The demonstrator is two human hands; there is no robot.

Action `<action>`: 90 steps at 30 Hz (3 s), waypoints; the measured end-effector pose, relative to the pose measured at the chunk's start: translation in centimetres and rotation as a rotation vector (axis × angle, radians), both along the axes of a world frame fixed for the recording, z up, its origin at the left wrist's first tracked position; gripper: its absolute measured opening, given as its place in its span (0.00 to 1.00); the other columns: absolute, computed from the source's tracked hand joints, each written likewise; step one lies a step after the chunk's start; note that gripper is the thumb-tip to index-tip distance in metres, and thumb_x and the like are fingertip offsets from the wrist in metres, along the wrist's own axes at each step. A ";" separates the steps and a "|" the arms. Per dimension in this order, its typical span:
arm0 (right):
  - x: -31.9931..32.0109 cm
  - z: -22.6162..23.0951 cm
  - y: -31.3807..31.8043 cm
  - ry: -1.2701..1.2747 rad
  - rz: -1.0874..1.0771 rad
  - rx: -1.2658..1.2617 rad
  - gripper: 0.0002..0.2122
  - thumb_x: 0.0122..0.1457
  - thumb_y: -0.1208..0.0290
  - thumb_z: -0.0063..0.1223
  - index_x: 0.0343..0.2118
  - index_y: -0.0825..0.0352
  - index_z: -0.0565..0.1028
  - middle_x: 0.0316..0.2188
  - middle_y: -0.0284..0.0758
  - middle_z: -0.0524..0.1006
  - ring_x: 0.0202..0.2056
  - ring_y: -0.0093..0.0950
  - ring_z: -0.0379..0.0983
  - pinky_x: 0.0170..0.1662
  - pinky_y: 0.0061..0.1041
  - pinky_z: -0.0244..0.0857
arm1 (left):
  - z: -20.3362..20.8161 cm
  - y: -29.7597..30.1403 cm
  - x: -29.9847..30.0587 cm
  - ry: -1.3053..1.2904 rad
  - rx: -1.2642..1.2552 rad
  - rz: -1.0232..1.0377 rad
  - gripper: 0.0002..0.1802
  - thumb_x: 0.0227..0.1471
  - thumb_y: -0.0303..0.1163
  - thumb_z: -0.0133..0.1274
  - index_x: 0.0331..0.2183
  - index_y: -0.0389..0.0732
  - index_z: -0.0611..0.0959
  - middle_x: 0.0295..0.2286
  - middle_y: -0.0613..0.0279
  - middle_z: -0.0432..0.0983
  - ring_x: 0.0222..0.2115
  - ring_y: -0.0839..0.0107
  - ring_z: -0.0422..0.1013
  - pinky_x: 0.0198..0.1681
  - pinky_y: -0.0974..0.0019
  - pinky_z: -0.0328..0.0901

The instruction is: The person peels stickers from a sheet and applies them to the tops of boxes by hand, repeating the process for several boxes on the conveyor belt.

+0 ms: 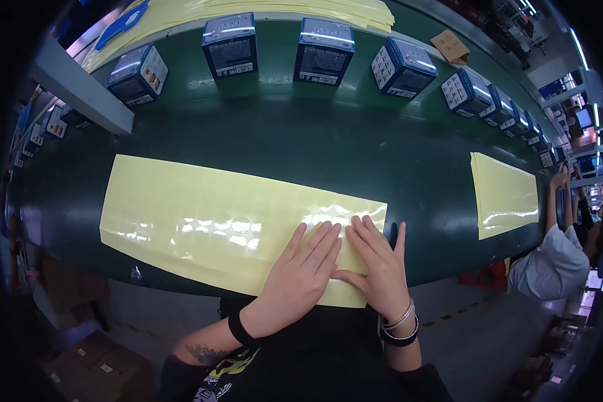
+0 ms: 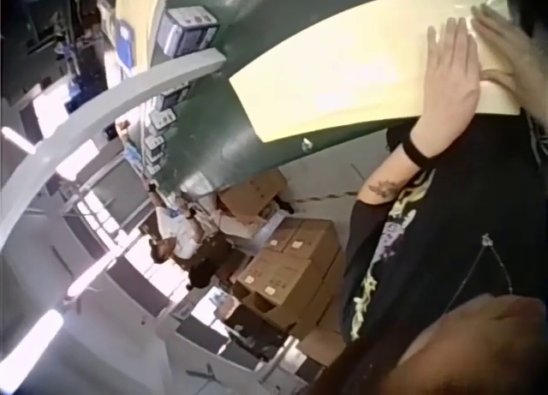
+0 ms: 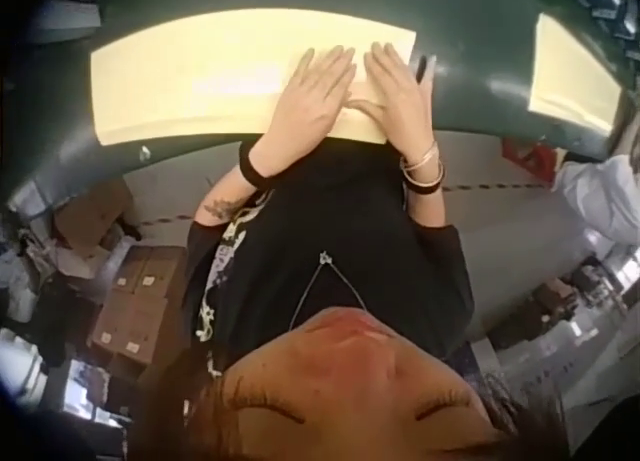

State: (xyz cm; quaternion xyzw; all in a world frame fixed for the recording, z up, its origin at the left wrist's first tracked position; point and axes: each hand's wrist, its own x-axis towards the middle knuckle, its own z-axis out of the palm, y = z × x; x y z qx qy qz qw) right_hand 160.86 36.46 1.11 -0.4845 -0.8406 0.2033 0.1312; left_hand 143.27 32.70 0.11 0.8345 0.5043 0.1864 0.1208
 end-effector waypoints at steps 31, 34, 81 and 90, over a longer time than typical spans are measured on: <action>6.8 12.6 6.5 -0.261 0.141 0.305 0.39 0.42 0.65 0.66 0.58 0.66 0.59 0.58 0.43 0.62 0.61 0.41 0.55 0.63 0.52 0.29 | 11.5 10.3 -3.1 -0.200 0.123 -0.080 0.10 0.41 0.24 0.59 0.30 0.40 0.79 0.46 0.55 0.71 0.48 0.56 0.67 0.55 0.54 0.57; 6.9 12.1 16.4 -0.165 0.134 0.473 0.35 0.42 0.73 0.65 0.56 0.66 0.62 0.55 0.45 0.65 0.58 0.40 0.59 0.61 0.40 0.47 | 11.0 18.2 -0.9 -0.117 0.182 -0.067 0.07 0.42 0.26 0.57 0.29 0.40 0.80 0.40 0.55 0.74 0.44 0.54 0.68 0.51 0.56 0.59; 5.1 2.1 30.2 0.057 -0.049 0.485 0.24 0.41 0.72 0.64 0.44 0.67 0.72 0.46 0.39 0.72 0.44 0.40 0.71 0.46 0.33 0.67 | 0.9 32.0 7.1 -0.282 0.718 0.038 0.08 0.42 0.30 0.56 0.30 0.42 0.83 0.41 0.59 0.74 0.42 0.63 0.69 0.50 0.59 0.58; 5.7 1.0 31.4 0.104 -0.033 0.552 0.27 0.39 0.71 0.67 0.45 0.70 0.72 0.46 0.44 0.73 0.46 0.40 0.71 0.49 0.32 0.65 | -1.0 32.3 7.9 -0.480 0.701 0.130 0.07 0.44 0.33 0.55 0.29 0.46 0.84 0.41 0.60 0.74 0.43 0.63 0.68 0.47 0.57 0.58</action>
